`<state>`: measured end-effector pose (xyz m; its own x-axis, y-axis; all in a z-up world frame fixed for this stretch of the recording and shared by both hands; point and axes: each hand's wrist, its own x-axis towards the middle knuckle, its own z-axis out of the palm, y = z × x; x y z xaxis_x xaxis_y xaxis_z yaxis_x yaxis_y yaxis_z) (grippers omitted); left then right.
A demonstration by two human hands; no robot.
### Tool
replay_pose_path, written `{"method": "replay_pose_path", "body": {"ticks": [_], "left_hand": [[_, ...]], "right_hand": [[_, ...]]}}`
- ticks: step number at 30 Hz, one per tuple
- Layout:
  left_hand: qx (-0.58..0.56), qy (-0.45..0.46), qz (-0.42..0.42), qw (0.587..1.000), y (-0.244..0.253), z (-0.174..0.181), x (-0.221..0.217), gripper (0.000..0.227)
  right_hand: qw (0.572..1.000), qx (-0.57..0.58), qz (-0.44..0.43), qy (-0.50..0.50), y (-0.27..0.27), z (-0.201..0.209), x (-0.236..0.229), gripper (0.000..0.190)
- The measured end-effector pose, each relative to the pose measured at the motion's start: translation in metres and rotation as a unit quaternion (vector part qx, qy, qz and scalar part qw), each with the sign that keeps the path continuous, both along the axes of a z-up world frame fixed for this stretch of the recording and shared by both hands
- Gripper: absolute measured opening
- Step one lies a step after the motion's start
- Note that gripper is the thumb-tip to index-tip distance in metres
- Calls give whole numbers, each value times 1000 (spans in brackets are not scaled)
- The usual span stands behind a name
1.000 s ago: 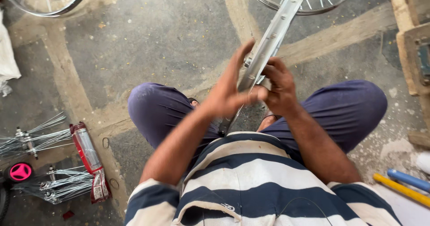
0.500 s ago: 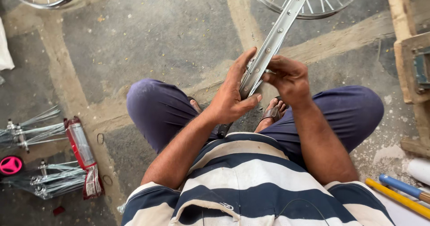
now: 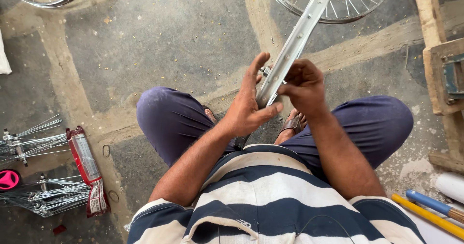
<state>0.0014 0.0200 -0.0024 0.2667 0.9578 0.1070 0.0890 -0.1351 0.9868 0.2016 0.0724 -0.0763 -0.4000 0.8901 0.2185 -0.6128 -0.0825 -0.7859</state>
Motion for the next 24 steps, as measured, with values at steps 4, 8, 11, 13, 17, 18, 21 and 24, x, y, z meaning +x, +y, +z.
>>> {"method": "replay_pose_path", "body": {"ticks": [4, 8, 11, 13, 17, 18, 21, 24], "left_hand": [[23, -2, 11, 1000, -3, -3, 5, 109], [14, -10, 14, 1000, -4, -6, 2, 112], [8, -15, 10, 1000, -7, -9, 2, 113], [15, -19, 4, 1000, -3, -9, 3, 115], [9, -25, 2, 1000, -9, -12, 7, 118], [11, -21, 2, 1000, -7, -10, 7, 119], [1, -33, 6, 999, -5, -4, 4, 119], [-11, -32, -4, 999, -10, -4, 7, 117]], "right_hand": [[976, 25, -125, -177, -5, 8, -25, 37], [979, 35, 40, -195, 11, 33, -9, 40], [984, -45, 129, -116, 10, 38, 4, 45], [981, -1, -20, -192, 8, 35, 1, 40], [896, 118, -277, -326, -20, 23, -21, 30], [902, 121, -275, -310, -18, 26, -20, 31], [970, 108, -18, -218, 2, 43, 3, 54], [985, -68, 111, -109, 9, 42, 20, 33]]}}
